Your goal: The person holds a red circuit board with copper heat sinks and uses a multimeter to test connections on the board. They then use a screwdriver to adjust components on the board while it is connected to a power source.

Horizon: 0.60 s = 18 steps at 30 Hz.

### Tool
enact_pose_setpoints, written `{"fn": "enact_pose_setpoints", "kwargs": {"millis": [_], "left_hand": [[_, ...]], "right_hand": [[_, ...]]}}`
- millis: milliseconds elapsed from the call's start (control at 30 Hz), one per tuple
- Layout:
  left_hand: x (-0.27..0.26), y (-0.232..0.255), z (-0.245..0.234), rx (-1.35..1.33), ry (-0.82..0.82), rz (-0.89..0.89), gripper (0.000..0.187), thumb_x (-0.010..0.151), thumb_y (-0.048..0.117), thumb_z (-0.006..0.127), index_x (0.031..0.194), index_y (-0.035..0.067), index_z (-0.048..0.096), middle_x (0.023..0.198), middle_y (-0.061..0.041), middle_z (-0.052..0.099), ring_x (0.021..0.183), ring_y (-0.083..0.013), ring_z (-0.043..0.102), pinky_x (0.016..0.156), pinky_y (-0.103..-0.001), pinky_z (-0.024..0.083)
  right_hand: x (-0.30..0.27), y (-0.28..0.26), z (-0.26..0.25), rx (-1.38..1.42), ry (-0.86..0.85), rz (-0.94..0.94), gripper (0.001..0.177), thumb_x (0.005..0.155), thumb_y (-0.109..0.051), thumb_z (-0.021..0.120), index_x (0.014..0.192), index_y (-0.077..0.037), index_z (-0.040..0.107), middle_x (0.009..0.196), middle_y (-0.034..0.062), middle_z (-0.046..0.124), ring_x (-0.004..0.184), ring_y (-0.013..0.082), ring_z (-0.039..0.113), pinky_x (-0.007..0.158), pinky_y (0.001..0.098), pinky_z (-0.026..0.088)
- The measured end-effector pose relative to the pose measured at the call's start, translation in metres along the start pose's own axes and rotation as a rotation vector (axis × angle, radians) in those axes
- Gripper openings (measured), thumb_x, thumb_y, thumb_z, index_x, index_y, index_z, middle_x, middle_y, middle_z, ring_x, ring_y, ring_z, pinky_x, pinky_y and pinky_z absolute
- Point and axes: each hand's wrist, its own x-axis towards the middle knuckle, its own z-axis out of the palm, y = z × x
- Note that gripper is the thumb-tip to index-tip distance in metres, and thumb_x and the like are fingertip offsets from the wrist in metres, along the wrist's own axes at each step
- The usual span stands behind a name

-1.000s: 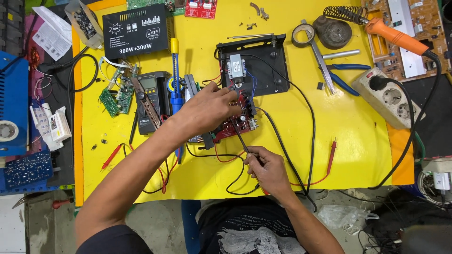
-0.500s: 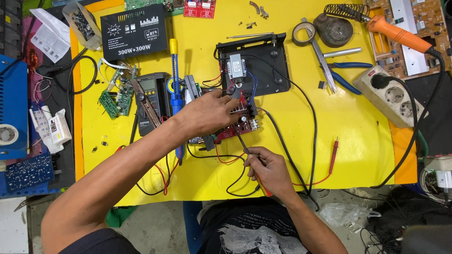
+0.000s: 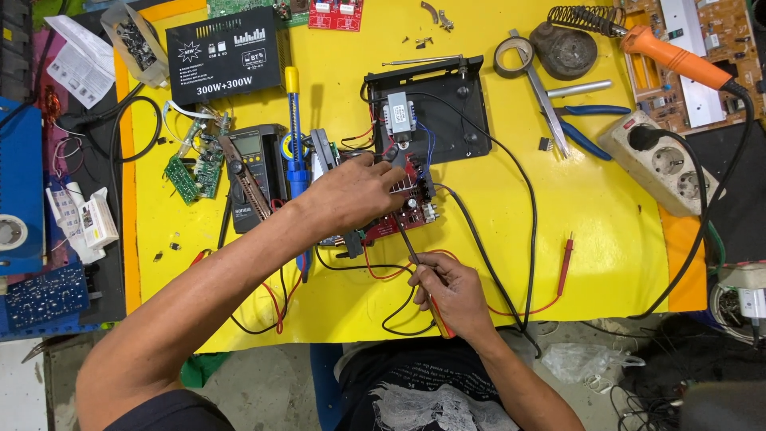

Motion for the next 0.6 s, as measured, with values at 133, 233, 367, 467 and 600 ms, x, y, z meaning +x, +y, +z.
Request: {"fn": "enact_pose_setpoints", "kwargs": {"millis": [133, 233, 367, 467, 600], "left_hand": [[0.002, 0.001, 0.002, -0.018, -0.004, 0.003, 0.04, 0.084, 0.011, 0.08, 0.122, 0.022, 0.075, 0.116, -0.012, 0.072, 0.108, -0.0282, 0.072, 0.086, -0.039, 0.056], [0.0, 0.002, -0.003, -0.028, -0.014, 0.0, 0.038, 0.085, 0.01, 0.078, 0.121, 0.021, 0.075, 0.116, -0.012, 0.072, 0.107, -0.0282, 0.072, 0.086, -0.038, 0.057], [-0.004, 0.003, -0.011, -0.004, -0.039, 0.018, 0.039, 0.085, 0.009, 0.077, 0.123, 0.019, 0.074, 0.115, -0.014, 0.072, 0.106, -0.0286, 0.073, 0.086, -0.037, 0.057], [-0.004, 0.003, -0.008, -0.029, -0.038, 0.019, 0.04, 0.086, 0.007, 0.076, 0.124, 0.018, 0.074, 0.118, -0.015, 0.071, 0.108, -0.0305, 0.072, 0.09, -0.039, 0.057], [-0.01, 0.002, -0.02, -0.117, 0.023, -0.004, 0.04, 0.087, 0.003, 0.073, 0.124, 0.017, 0.074, 0.121, -0.018, 0.07, 0.112, -0.0339, 0.071, 0.094, -0.042, 0.057]], "right_hand": [[0.001, 0.007, -0.002, -0.006, -0.005, -0.017, 0.026, 0.098, -0.004, 0.061, 0.117, 0.011, 0.07, 0.081, 0.0238, 0.077, 0.058, 0.0211, 0.074, 0.045, 0.0324, 0.066], [0.001, 0.009, -0.001, -0.02, -0.001, -0.022, 0.026, 0.098, -0.004, 0.061, 0.118, 0.011, 0.07, 0.081, 0.023, 0.077, 0.059, 0.0202, 0.074, 0.045, 0.0321, 0.066], [0.001, 0.011, -0.001, -0.035, -0.006, -0.034, 0.027, 0.098, -0.005, 0.062, 0.118, 0.01, 0.07, 0.081, 0.0222, 0.076, 0.06, 0.0195, 0.074, 0.047, 0.0309, 0.066], [0.001, 0.012, 0.0, -0.033, 0.0, -0.026, 0.027, 0.098, -0.005, 0.062, 0.118, 0.01, 0.07, 0.08, 0.0217, 0.076, 0.06, 0.0194, 0.074, 0.047, 0.0308, 0.065], [0.0, 0.011, 0.002, -0.051, 0.015, -0.013, 0.026, 0.098, -0.006, 0.063, 0.117, 0.01, 0.07, 0.079, 0.021, 0.076, 0.06, 0.0187, 0.073, 0.048, 0.0306, 0.065]]}}
